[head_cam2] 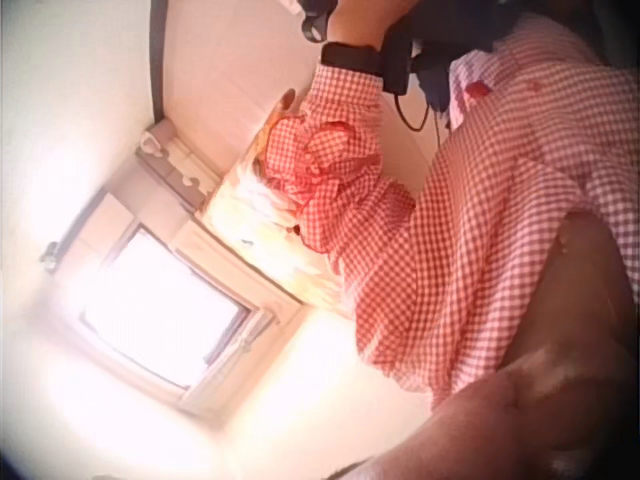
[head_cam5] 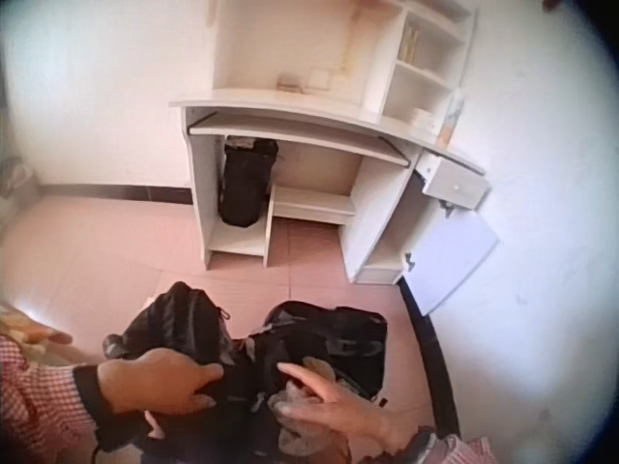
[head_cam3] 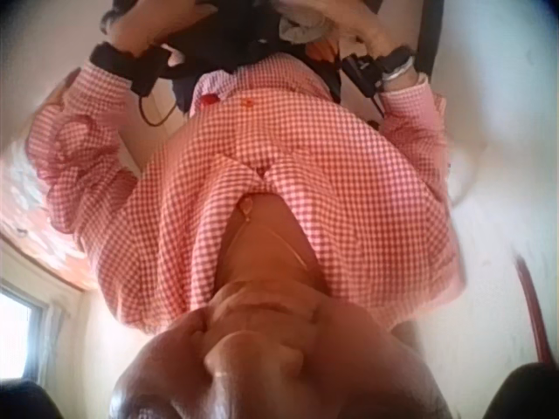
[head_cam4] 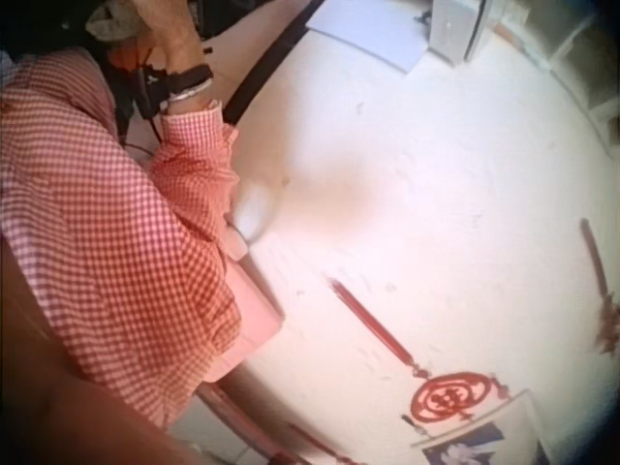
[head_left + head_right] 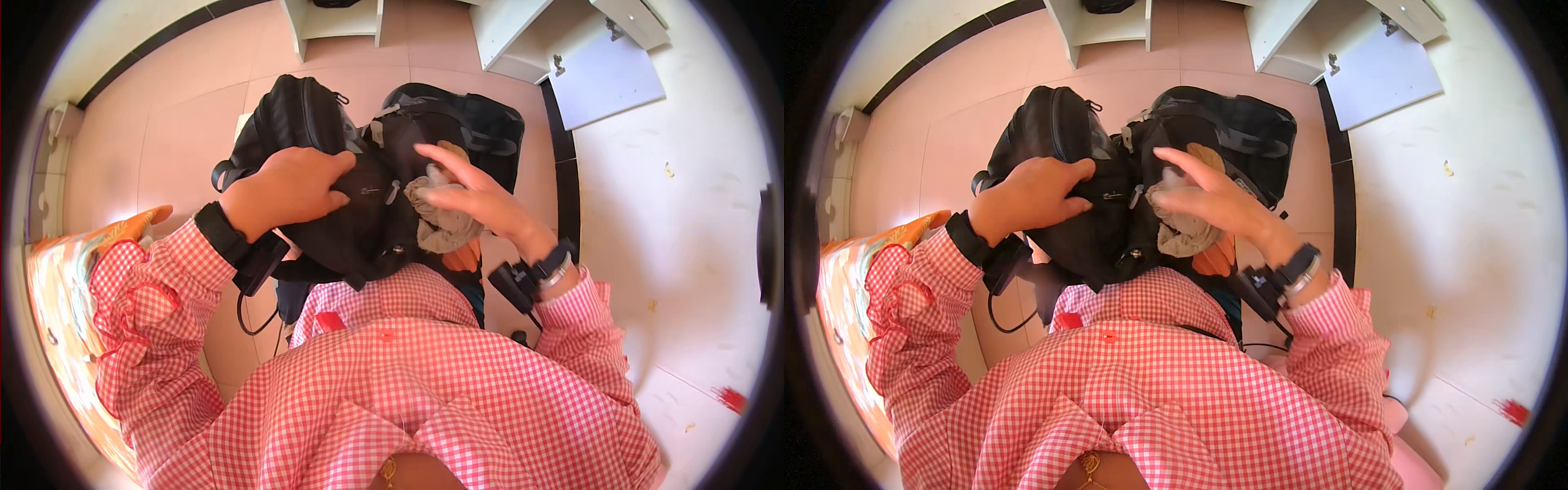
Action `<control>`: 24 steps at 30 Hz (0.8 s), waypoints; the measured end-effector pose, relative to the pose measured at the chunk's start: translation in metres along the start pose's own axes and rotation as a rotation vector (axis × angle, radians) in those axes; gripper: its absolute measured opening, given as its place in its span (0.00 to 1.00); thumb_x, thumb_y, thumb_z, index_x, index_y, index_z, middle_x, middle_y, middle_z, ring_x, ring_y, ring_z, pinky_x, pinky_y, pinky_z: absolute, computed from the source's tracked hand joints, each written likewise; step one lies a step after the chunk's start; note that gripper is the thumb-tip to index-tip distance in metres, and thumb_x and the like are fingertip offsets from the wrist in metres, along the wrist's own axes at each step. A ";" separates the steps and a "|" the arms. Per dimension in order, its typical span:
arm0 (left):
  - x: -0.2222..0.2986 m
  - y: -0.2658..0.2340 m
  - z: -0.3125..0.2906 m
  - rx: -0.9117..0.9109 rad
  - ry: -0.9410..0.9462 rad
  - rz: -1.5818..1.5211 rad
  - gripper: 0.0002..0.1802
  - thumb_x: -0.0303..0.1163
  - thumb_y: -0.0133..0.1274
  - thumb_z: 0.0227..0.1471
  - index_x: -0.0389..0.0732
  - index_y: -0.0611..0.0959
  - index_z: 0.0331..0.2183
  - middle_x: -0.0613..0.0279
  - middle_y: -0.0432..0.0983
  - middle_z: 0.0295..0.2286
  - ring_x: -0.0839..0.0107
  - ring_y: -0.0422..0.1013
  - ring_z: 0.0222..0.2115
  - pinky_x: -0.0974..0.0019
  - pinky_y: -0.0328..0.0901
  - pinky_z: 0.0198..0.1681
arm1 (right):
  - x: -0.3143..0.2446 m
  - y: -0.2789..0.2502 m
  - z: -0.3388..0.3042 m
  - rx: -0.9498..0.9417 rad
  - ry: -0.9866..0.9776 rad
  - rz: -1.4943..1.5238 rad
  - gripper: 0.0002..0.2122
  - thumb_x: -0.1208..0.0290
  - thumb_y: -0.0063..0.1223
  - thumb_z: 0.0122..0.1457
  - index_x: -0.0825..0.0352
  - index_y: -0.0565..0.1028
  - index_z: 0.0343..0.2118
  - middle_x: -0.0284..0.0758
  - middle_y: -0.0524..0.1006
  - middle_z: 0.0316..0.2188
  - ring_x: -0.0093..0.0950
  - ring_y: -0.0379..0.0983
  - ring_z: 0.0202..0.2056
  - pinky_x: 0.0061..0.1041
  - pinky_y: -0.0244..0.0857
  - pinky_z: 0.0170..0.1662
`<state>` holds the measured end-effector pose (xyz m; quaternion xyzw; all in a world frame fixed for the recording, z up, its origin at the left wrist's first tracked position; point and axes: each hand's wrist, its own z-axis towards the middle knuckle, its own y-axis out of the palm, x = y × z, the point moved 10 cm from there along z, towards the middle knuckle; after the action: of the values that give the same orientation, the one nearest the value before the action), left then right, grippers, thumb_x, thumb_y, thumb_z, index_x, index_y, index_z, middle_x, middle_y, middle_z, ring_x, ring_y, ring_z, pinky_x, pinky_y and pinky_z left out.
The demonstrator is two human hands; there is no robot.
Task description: The person folds white liners, wipes the interior and exterior surfaces of a black backpack with a cloth, and removes a notebook and a small bottle from an interior pocket.
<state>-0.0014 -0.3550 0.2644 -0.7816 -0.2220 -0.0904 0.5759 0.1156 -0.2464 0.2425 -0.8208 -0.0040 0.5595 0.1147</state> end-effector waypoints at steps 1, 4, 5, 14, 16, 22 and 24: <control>-0.004 0.007 0.000 -0.001 0.006 0.002 0.18 0.40 0.55 0.45 0.39 0.71 0.35 0.47 0.73 0.21 0.49 0.70 0.26 0.53 0.63 0.30 | 0.002 -0.001 0.011 0.006 0.000 0.000 0.30 0.60 0.54 0.51 0.60 0.60 0.57 0.41 0.72 0.43 0.36 0.69 0.45 0.32 0.62 0.48; -0.009 -0.003 -0.008 0.149 -0.004 -0.126 0.13 0.33 0.55 0.45 0.37 0.71 0.30 0.48 0.72 0.20 0.52 0.69 0.22 0.56 0.62 0.27 | 0.003 -0.004 0.044 0.008 0.001 -0.627 0.29 0.60 0.59 0.49 0.63 0.65 0.54 0.45 0.73 0.35 0.33 0.69 0.35 0.23 0.63 0.43; -0.012 -0.010 -0.012 0.215 -0.025 -0.240 0.11 0.30 0.55 0.46 0.37 0.71 0.28 0.52 0.70 0.18 0.59 0.66 0.20 0.61 0.61 0.25 | 0.006 -0.004 0.053 0.009 -0.007 -0.627 0.29 0.60 0.59 0.49 0.63 0.65 0.54 0.45 0.73 0.35 0.33 0.69 0.35 0.23 0.63 0.43; -0.062 -0.078 -0.070 0.753 -0.080 -0.769 0.08 0.27 0.54 0.50 0.41 0.72 0.22 0.77 0.62 0.19 0.87 0.57 0.21 0.79 0.54 0.24 | -0.015 -0.049 0.065 0.167 -0.112 -0.090 0.06 0.78 0.53 0.47 0.70 0.74 0.30 0.29 0.73 0.27 0.19 0.69 0.30 0.17 0.63 0.35; -0.072 -0.117 -0.111 0.935 -0.116 -0.842 0.06 0.29 0.53 0.52 0.43 0.74 0.25 0.77 0.63 0.20 0.88 0.59 0.24 0.83 0.55 0.29 | -0.069 -0.074 0.027 0.288 -0.287 0.011 0.07 0.79 0.52 0.47 0.69 0.73 0.31 0.29 0.74 0.27 0.19 0.70 0.29 0.17 0.64 0.34; -0.034 -0.175 -0.205 1.222 -0.036 -0.770 0.05 0.31 0.48 0.56 0.40 0.74 0.31 0.77 0.58 0.17 0.88 0.53 0.18 0.82 0.48 0.22 | -0.137 -0.113 -0.052 0.278 -0.356 0.296 0.06 0.80 0.48 0.51 0.69 0.72 0.33 0.28 0.74 0.27 0.14 0.69 0.27 0.12 0.63 0.32; -0.043 -0.158 -0.206 1.206 -0.115 -0.917 0.04 0.31 0.47 0.56 0.40 0.73 0.32 0.77 0.56 0.16 0.88 0.52 0.16 0.81 0.49 0.19 | -0.128 -0.113 -0.063 0.301 -0.333 0.265 0.06 0.80 0.49 0.51 0.69 0.72 0.33 0.28 0.74 0.26 0.14 0.69 0.27 0.12 0.62 0.32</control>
<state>-0.0868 -0.5217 0.4494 -0.1645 -0.5653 -0.1426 0.7957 0.1395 -0.1657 0.4041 -0.6846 0.1682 0.6913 0.1589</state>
